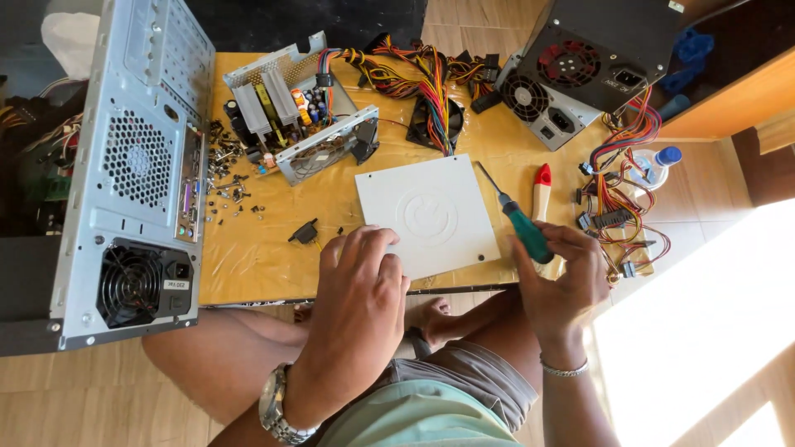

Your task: Disassembling a computer power supply unit and internal circuit boards using a screwdriver.

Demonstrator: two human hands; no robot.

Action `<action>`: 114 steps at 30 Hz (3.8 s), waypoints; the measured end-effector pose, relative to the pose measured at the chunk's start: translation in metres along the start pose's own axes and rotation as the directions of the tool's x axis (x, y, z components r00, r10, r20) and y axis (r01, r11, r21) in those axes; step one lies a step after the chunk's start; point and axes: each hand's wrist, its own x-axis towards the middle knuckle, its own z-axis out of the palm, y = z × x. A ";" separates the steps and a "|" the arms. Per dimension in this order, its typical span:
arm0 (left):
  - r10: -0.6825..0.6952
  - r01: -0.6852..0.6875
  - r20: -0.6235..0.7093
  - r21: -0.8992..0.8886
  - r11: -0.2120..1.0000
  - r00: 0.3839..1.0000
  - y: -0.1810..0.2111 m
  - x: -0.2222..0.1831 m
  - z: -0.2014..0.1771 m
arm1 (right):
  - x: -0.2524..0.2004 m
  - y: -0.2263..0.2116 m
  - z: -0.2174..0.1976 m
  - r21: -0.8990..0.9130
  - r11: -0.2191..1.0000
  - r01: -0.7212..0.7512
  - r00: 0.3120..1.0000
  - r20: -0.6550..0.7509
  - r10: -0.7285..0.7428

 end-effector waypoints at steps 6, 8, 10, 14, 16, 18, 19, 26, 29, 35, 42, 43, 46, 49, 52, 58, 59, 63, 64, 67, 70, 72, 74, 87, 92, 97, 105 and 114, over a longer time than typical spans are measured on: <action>0.091 -0.094 -0.065 -0.042 0.995 0.994 -0.010 0.000 0.001 | -0.013 0.009 0.016 0.114 0.993 0.010 0.977 0.210 -0.033; 0.095 -0.096 -0.056 -0.026 0.995 0.994 -0.007 0.001 0.000 | -0.002 0.001 0.010 0.130 0.992 0.006 0.965 0.258 -0.039; 0.098 -0.099 -0.051 -0.008 0.995 0.994 -0.006 0.001 0.001 | 0.011 -0.008 0.001 0.146 0.989 0.005 0.952 0.303 -0.050; 0.079 -0.078 -0.005 0.123 0.989 0.997 -0.001 -0.001 0.005 | 0.033 -0.025 -0.020 0.236 0.971 0.043 0.935 0.334 -0.122; 0.066 -0.068 0.018 0.183 0.981 0.998 0.002 -0.001 0.007 | 0.037 -0.026 -0.024 0.255 0.963 0.084 0.898 0.401 -0.184; -0.022 0.006 0.053 0.280 0.960 0.998 0.006 -0.002 0.009 | 0.037 -0.024 -0.019 0.296 0.949 0.103 0.843 0.481 -0.242; -0.026 0.011 0.049 0.280 0.960 0.998 0.008 -0.001 0.011 | 0.039 -0.024 -0.021 0.298 0.948 0.108 0.841 0.482 -0.247; -0.062 0.053 0.014 0.356 0.933 0.998 0.012 -0.005 0.013 | 0.056 -0.021 -0.022 0.378 0.922 0.084 0.767 0.566 -0.302; 0.034 -0.021 -0.033 0.333 0.943 0.999 0.009 -0.004 0.010 | 0.061 -0.020 -0.021 0.377 0.917 0.132 0.730 0.589 -0.347; 0.024 -0.026 0.009 0.346 0.938 1.000 0.009 -0.003 0.016 | 0.070 -0.019 -0.020 0.394 0.898 0.195 0.657 0.627 -0.418; -0.020 0.036 -0.050 0.339 0.940 0.999 0.012 0.001 0.023 | 0.062 -0.011 -0.021 0.368 0.919 0.139 0.671 0.648 -0.361; -0.019 0.035 -0.050 0.339 0.940 0.999 0.012 0.001 0.021 | 0.062 -0.012 -0.021 0.368 0.919 0.139 0.671 0.647 -0.361; -0.019 0.025 -0.020 0.401 0.916 1.000 0.011 0.001 0.016 | 0.058 -0.015 -0.021 0.391 0.908 0.151 0.725 0.580 -0.371; 0.002 0.013 -0.038 0.373 0.928 0.999 0.008 -0.004 0.015 | 0.052 -0.012 -0.020 0.394 0.910 0.133 0.758 0.551 -0.349; 0.057 -0.036 -0.052 0.331 0.943 0.997 0.005 -0.007 0.010 | 0.050 -0.013 -0.019 0.390 0.913 0.121 0.776 0.536 -0.332; 0.098 -0.078 -0.057 0.282 0.956 0.994 0.003 -0.006 0.006 | 0.047 -0.013 -0.018 0.421 0.899 0.120 0.794 0.504 -0.341; 0.087 -0.069 -0.046 0.308 0.949 0.995 0.004 -0.005 0.008 | 0.047 -0.013 -0.018 0.418 0.901 0.116 0.796 0.503 -0.336; 0.030 -0.018 -0.033 0.320 0.947 0.999 0.007 -0.006 0.018 | 0.044 -0.011 -0.018 0.401 0.908 0.121 0.797 0.506 -0.330; 0.024 -0.012 -0.035 0.322 0.947 0.999 0.007 -0.005 0.015 | 0.043 -0.011 -0.019 0.406 0.905 0.122 0.795 0.506 -0.335; 0.033 -0.016 -0.039 0.364 0.931 0.999 0.005 -0.005 0.008 | 0.043 -0.011 -0.018 0.406 0.906 0.117 0.801 0.501 -0.328; 0.096 -0.068 -0.057 0.369 0.927 0.994 0.001 -0.006 0.007 | 0.041 -0.010 -0.018 0.397 0.911 0.113 0.806 0.499 -0.318; 0.183 -0.132 -0.136 0.317 0.939 0.974 -0.001 -0.006 0.006 | 0.040 -0.010 -0.018 0.355 0.925 0.139 0.822 0.479 -0.307; 0.180 -0.138 -0.151 0.255 0.957 0.972 -0.007 -0.006 0.006 | 0.037 -0.008 -0.017 0.348 0.926 0.145 0.827 0.471 -0.307; -0.312 0.389 -0.382 0.141 0.910 0.870 -0.141 -0.040 0.055 | 0.027 -0.011 -0.010 0.262 0.956 0.133 0.877 0.418 -0.237; -0.296 0.370 -0.408 0.115 0.922 0.864 -0.140 -0.038 0.053 | 0.030 -0.016 -0.015 0.179 0.974 0.140 0.862 0.462 -0.208; -0.225 0.197 -0.474 -0.108 0.974 0.851 -0.104 -0.032 0.025 | 0.041 -0.027 -0.021 0.176 0.974 0.144 0.828 0.518 -0.216; -0.019 -0.027 -0.071 -0.601 0.799 0.997 -0.053 -0.020 0.035 | 0.035 -0.021 -0.013 0.224 0.938 -0.265 0.760 0.647 0.061; -0.059 -0.006 -0.069 -0.700 0.715 0.996 -0.052 0.004 0.048 | -0.003 -0.014 -0.004 0.290 0.906 -0.309 0.846 0.519 0.122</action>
